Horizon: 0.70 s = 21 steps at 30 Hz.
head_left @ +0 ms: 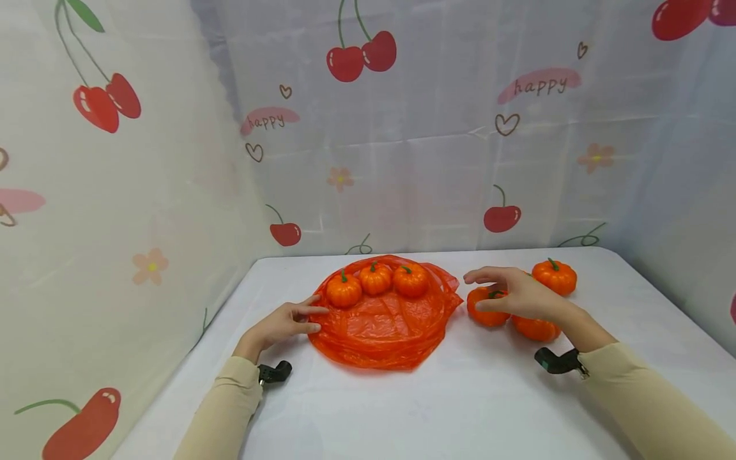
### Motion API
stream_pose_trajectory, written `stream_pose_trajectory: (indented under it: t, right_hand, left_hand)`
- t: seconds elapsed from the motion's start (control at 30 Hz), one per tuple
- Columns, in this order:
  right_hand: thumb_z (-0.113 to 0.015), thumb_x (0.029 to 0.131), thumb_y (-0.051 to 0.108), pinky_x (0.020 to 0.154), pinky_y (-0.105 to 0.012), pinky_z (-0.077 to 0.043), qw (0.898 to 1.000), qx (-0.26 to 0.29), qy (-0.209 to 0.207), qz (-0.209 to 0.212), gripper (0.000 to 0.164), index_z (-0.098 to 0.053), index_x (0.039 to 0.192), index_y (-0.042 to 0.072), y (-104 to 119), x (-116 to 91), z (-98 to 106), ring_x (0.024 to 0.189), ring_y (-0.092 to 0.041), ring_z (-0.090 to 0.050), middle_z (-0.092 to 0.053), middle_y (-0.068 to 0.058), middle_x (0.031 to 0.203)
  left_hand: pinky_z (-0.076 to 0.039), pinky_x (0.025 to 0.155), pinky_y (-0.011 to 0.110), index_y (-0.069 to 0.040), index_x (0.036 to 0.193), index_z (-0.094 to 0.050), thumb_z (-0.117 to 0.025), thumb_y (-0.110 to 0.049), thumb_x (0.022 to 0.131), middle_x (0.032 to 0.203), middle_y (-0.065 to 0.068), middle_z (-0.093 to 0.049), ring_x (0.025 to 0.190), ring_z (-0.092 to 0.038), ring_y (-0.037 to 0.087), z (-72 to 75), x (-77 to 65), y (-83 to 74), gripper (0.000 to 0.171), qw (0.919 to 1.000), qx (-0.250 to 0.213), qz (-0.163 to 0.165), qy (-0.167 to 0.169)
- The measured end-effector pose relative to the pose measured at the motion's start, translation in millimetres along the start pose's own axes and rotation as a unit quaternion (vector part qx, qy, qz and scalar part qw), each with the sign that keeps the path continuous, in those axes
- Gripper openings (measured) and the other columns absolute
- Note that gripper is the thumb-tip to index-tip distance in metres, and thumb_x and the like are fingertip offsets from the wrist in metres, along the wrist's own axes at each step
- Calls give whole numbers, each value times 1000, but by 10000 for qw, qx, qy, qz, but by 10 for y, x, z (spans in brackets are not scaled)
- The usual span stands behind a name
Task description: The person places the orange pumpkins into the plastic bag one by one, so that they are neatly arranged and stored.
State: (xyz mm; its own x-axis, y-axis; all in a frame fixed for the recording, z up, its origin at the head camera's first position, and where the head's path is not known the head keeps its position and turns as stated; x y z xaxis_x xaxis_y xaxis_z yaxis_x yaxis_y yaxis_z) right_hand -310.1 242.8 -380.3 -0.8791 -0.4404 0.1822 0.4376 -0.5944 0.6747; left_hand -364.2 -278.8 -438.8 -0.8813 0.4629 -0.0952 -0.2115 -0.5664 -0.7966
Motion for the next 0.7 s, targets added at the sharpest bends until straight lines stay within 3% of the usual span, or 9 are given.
stream_pose_trajectory:
  t: [0.2, 0.4, 0.7]
  right_hand:
    - [-83, 88, 30, 107, -63, -48, 9996, -57, -257, 111, 47, -67, 132, 23, -30, -99, 87, 130, -38, -59, -65, -4, 139]
    - [-81, 90, 29, 103, -67, -49, 9993, -131, -348, 100, 47, -66, 133, 19, -60, -226, 189, 129, -43, -57, -65, -10, 140]
    - [-81, 90, 32, 98, -64, -52, 9983, -373, -295, -327, 49, -65, 135, 18, -136, -433, 335, 127, -40, -58, -66, -12, 138]
  left_hand:
    - [-17, 127, 62, -23, 135, -70, -77, -29, 93, 170, 8, -29, 160, -16, 39, 12, 6, -14, 43, 9999, 54, -143, 6]
    - [-18, 127, 60, -22, 134, -71, -78, -26, 93, 169, 11, -30, 159, -18, 39, -4, 2, -40, 42, 9998, -31, -209, 0]
    - [-18, 127, 61, -23, 134, -71, -78, -26, 93, 169, 12, -29, 159, -17, 41, -11, -14, -20, 42, 9999, -57, -93, -39]
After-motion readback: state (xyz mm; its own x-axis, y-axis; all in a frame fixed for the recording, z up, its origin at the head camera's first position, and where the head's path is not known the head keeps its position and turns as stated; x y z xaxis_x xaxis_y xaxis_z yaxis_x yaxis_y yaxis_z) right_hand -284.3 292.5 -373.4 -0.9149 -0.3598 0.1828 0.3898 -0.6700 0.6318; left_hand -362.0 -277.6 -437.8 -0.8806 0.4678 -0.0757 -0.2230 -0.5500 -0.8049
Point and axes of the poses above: each hand's wrist, its own x-axis towards the middle knuckle, its own z-axis out of the back of the hand, y = z × x, the point moved 1 cm from there along x, towards the middle knuckle
